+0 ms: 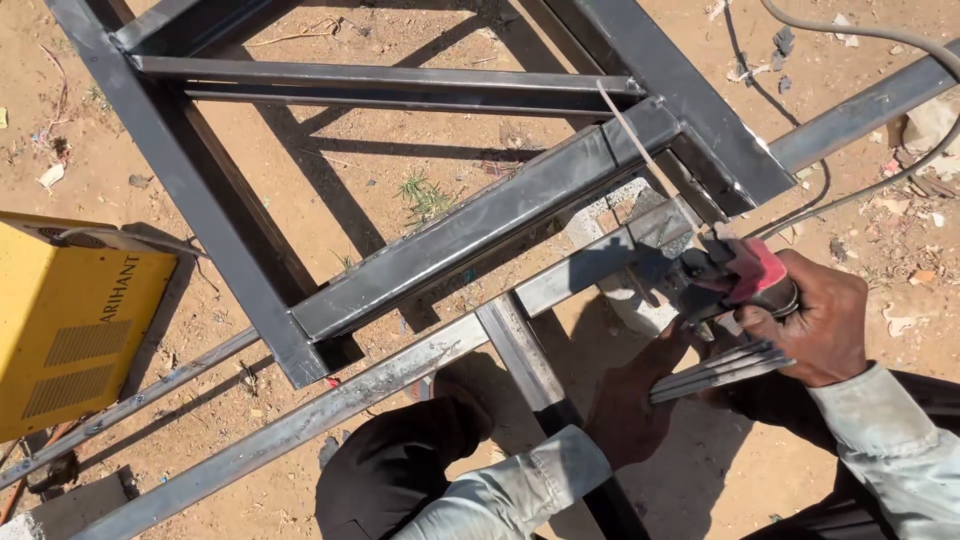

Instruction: Welding metal structural components together on a fabrication floor.

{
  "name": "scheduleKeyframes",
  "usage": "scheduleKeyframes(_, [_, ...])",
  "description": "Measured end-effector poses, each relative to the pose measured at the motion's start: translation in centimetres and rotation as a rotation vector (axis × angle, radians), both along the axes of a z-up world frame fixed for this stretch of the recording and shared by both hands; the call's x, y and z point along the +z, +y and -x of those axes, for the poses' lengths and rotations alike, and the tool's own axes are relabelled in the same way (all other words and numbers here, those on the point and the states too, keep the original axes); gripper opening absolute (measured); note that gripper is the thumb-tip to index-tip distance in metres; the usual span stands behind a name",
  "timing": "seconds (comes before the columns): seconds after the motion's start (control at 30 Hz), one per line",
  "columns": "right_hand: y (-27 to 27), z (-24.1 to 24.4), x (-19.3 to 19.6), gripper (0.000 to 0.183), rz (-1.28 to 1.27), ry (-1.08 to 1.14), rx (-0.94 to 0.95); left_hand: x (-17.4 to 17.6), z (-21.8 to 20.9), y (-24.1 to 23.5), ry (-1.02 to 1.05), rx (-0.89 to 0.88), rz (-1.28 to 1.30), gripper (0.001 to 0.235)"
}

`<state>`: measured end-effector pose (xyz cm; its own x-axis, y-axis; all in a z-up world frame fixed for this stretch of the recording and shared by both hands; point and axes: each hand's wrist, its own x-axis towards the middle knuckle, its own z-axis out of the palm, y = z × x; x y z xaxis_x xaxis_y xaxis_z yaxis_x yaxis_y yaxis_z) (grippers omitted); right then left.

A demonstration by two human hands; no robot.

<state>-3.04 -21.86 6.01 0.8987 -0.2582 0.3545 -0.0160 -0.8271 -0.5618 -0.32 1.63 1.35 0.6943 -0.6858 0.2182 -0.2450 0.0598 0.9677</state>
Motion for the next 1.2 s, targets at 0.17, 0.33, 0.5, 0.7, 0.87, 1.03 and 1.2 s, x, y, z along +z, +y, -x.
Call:
scheduleKeyframes(0.17, [-0.1,0.9,-2.2,0.077,0.011,0.140,-0.080,-0.5,-0.1,0.3,0.081,-0.041,-0.036,0.055])
scheduleKeyframes(0.33, [0.6,-0.4,-1.0,0.080,-0.052,0.109,-0.095,0.2,-1.0,-0.4,0.098,-0.032,-0.042,0.056])
scheduleKeyframes(0.5, [-2.1,0.6,-4.1,0.066,-0.071,0.086,-0.129,0.1,-1.2,-1.3,0.161,-0.055,-0.064,0.059])
scheduleKeyframes(0.7, [-2.5,0.4,-4.1,0.041,-0.123,0.124,-0.145,-1.1,-1.6,-1.8,0.188,-0.147,-0.182,0.068])
scheduleKeyframes(0.87, [-2.1,-0.6,-3.2,0.021,-0.184,0.129,-0.157,0.2,-2.6,-2.0,0.191,-0.109,-0.112,0.065])
scheduleKeyframes(1.03, [-2.1,-0.9,-3.0,0.022,-0.195,0.146,-0.161,-1.0,-2.2,-2.3,0.159,-0.066,-0.040,0.066])
scheduleKeyframes(1.2, [-0.5,-1.6,-0.8,0.034,-0.179,0.131,-0.102,0.4,-2.2,-2.1,0.243,-0.115,-0.113,0.065])
